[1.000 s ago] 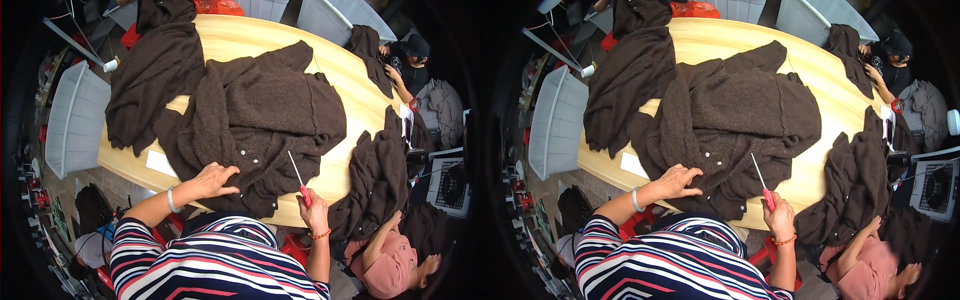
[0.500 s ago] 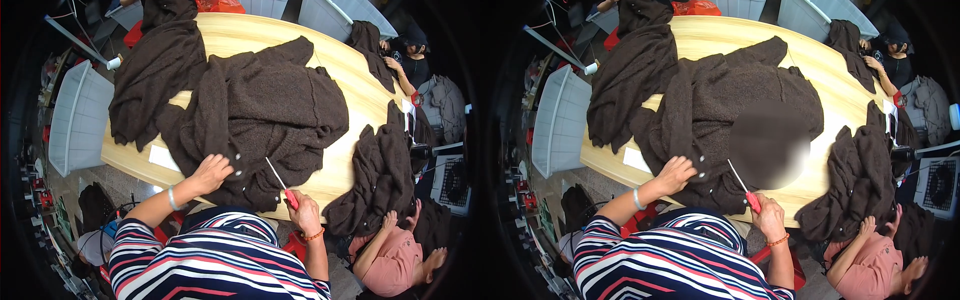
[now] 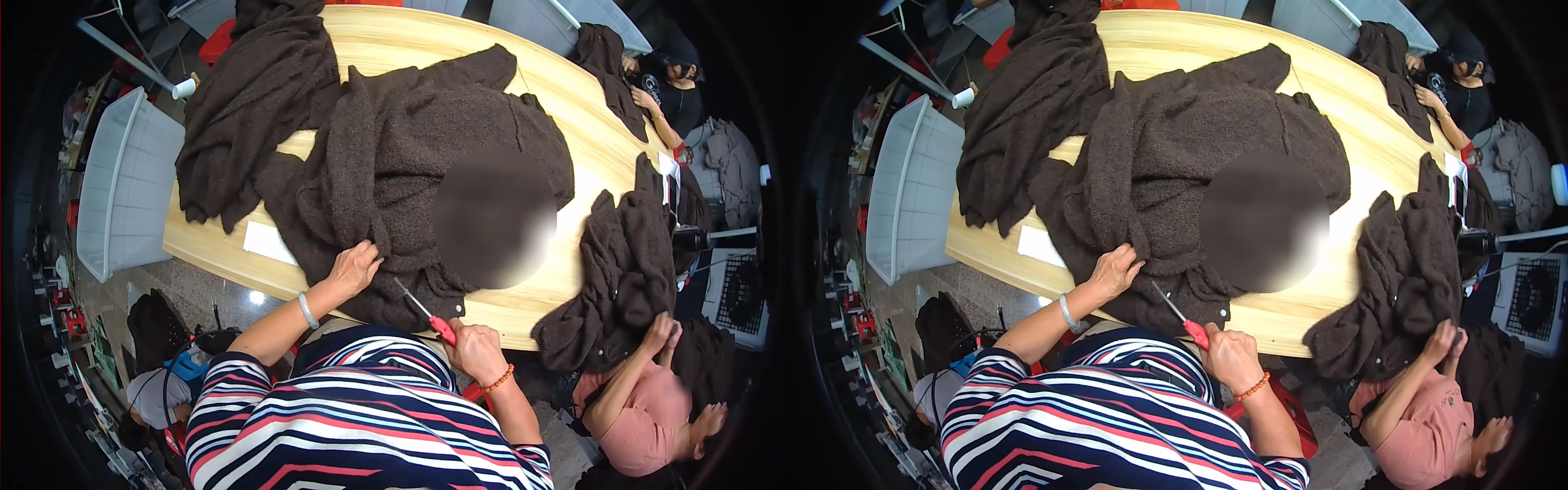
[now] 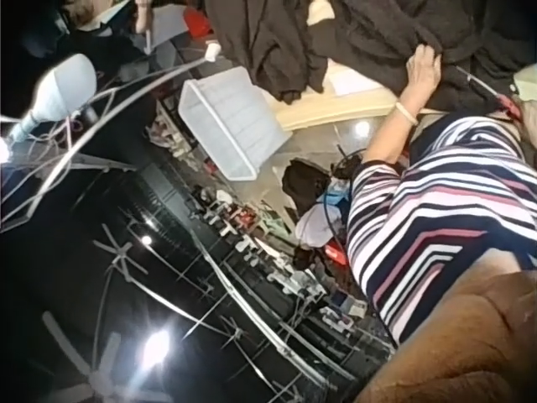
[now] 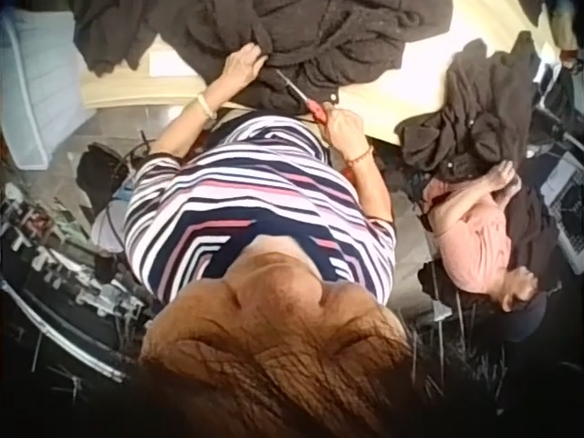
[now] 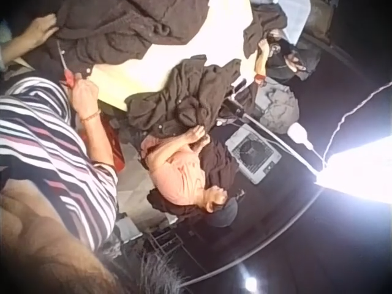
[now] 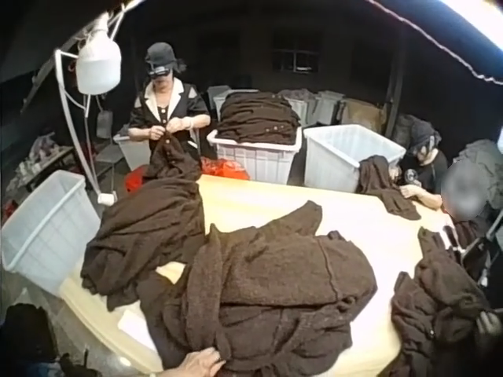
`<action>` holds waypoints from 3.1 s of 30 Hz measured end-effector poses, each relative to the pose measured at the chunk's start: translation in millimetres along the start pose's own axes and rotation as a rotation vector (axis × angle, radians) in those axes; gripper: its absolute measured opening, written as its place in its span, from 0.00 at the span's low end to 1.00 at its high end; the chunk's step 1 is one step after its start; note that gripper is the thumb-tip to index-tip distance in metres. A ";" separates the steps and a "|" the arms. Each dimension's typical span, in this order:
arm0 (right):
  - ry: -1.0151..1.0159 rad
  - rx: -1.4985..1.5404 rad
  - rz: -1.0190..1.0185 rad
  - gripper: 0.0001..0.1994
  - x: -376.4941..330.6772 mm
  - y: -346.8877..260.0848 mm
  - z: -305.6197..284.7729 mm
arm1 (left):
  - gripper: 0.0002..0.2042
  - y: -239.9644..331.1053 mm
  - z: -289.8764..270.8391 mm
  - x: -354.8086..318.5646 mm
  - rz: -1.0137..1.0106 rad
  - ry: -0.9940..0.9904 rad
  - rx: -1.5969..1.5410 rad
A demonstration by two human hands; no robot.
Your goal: Use scissors to trim loose threads from brown garments on a workbench in a factory setting.
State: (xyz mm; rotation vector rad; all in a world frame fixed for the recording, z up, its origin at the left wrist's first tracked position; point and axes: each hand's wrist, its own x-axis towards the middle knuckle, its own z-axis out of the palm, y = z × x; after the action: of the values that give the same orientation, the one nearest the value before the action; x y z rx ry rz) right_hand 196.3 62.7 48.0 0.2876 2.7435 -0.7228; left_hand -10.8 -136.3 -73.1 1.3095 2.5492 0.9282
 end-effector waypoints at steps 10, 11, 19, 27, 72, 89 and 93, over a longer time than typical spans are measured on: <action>0.146 0.104 0.218 0.09 3.9 -1.2 -9.6 | 0.16 32.7 -32.4 34.5 0.134 -0.036 0.042; 0.149 0.107 0.223 0.09 2.3 -1.2 -8.4 | 0.16 37.3 -41.4 45.9 0.170 -0.037 0.139; 0.174 0.042 0.147 0.07 9.9 -19.8 -3.0 | 0.35 -9.1 -7.4 50.7 0.197 -0.092 0.332; 0.355 0.045 0.009 0.09 89.4 -29.1 -8.8 | 0.33 -14.0 -1.0 54.0 0.261 -0.094 0.303; 0.198 0.189 0.158 0.10 16.9 -16.0 7.3 | 0.23 -1.3 -27.7 54.6 0.297 -0.026 0.081; 0.436 0.244 0.621 0.09 -58.3 43.5 -17.0 | 0.10 98.4 124.2 176.4 -0.187 -0.376 -0.665; 0.242 0.284 0.498 0.10 -68.0 50.5 -9.2 | 0.03 88.8 129.2 151.4 -0.552 -0.397 -1.118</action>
State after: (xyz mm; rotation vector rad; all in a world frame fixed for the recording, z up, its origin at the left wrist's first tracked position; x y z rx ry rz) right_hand 271.3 102.5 55.1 1.1369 2.5969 -0.9751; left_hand 6.1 79.1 -101.8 0.3619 1.4675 1.4111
